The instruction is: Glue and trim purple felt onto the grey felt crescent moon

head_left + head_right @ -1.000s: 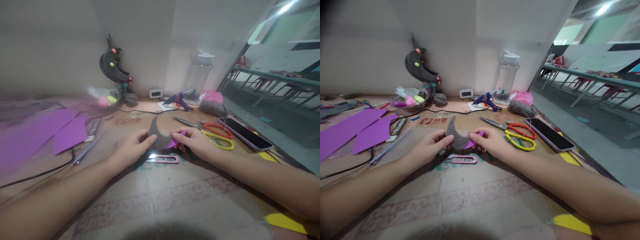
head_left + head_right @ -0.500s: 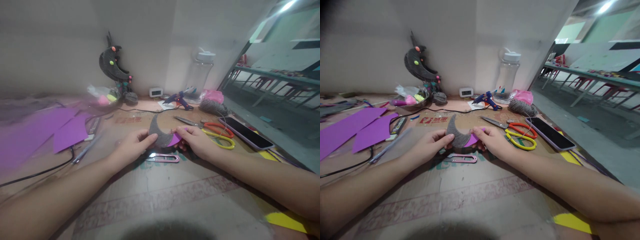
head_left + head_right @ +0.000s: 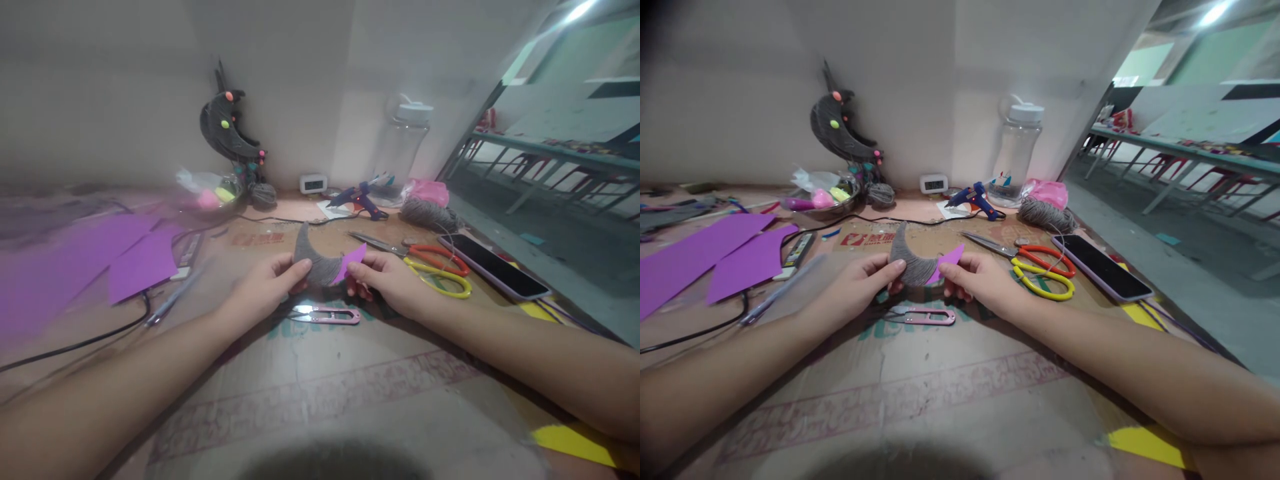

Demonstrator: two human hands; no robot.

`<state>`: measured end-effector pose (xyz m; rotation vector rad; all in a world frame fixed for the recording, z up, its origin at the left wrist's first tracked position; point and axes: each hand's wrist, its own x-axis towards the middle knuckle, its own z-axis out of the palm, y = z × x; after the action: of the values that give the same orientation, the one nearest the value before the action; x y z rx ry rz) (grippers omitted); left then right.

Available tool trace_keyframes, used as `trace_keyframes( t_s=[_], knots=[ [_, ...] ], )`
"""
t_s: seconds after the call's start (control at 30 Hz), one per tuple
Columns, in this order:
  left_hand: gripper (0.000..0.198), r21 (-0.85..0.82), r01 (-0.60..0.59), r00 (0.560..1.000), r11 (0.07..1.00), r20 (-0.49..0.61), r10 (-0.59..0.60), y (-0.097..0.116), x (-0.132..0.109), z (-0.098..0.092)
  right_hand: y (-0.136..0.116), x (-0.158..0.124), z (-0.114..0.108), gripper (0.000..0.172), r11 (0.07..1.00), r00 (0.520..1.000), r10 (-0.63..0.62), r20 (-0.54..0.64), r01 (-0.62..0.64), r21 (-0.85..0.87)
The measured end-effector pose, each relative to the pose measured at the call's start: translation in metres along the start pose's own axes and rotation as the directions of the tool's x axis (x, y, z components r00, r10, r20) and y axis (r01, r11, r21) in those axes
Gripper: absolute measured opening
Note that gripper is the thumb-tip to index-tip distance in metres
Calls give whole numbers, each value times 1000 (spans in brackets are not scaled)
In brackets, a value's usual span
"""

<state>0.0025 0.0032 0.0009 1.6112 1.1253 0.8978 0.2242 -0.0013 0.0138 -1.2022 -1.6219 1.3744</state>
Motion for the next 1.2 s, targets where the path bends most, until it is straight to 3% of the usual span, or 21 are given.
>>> trace_keyframes(
  t_s=[0.23, 0.47, 0.63, 0.83, 1.0, 1.2],
  knots=[
    [33, 106, -35, 999, 994, 18, 33, 1, -4, 1, -3, 0, 3, 23, 995, 999, 28, 20, -26, -98],
    [35, 138, -49, 999, 989, 26, 46, 1, -4, 1, -1, -1, 2, 31, 989, 1000, -2, 17, 4, -149],
    [34, 102, -33, 999, 994, 26, 31, 2, -4, 1, 4, 0, 0, 48, 998, 999, -37, 23, 38, -52],
    [31, 68, -41, 999, 997, 38, 39, 1, -4, 1, 1, 0, 1, 34, 997, 1000, -7, -6, 6, -73],
    [29, 33, -39, 996, 999, 82, 37, -1, -3, 1, 4, 0, 1, 36, 996, 999, -38, 1, 38, -81],
    [30, 57, -29, 999, 998, 26, 28, 0, -3, 1, -1, -2, 4, 32, 983, 997, -31, 75, 44, -176]
  ],
)
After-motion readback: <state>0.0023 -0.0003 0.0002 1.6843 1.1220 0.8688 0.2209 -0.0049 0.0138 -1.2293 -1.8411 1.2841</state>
